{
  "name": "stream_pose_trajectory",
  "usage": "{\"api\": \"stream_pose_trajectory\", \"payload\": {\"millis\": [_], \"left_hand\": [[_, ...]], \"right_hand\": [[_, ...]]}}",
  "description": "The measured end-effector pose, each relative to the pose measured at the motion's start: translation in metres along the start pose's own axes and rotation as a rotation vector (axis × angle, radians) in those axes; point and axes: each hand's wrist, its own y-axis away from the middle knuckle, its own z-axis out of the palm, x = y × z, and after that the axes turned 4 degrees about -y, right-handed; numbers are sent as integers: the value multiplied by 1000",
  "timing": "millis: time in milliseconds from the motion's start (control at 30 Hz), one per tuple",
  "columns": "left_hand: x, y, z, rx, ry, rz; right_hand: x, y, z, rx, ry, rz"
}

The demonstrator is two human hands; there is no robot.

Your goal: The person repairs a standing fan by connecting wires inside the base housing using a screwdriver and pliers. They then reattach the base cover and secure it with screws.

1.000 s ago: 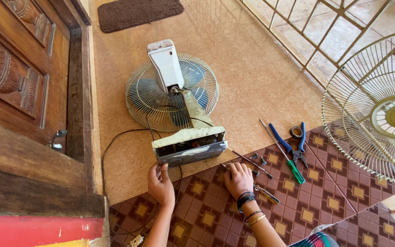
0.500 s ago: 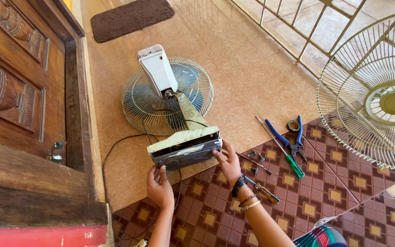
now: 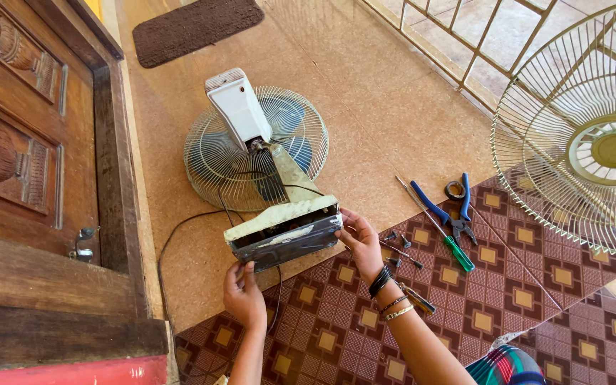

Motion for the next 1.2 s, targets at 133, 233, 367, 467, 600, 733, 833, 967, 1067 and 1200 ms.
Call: {"api": "stream_pose_trajectory", "payload": {"millis": [133,233,367,467,600,733,833,967,1067,1200], "left_hand": [[0,-3,-1,-27,4,-42],[-1,-8,1,-34,-13,-71],[-3,-16,0,-55,-40,-87],[-6,-20,-1,-121,72,-157],[-18,-26,0,-162,213,-183],[-34,-32,1,-180,312,-241],[-50,-37,2,-201,403,-238],[-66,-42,2,-218,441,-243],[-71,-46,1,-228,464,-258],[-71,-46,-2,-235,470,-251]], "right_hand": [[3,-2,-4,-17,29,2],[5,-7,-11,-28,11,-38],[-1,-6,-15,-93,-92,-15],[-12,-3,-14,-88,-54,50],[-5,-3,-14,-110,-10,96],[31,-5,-20,-122,112,49],[51,-2,-28,-145,187,-73],[60,2,-25,-164,2,-90],[55,10,-26,-182,25,-102],[46,16,-28,-211,64,-108]]}}
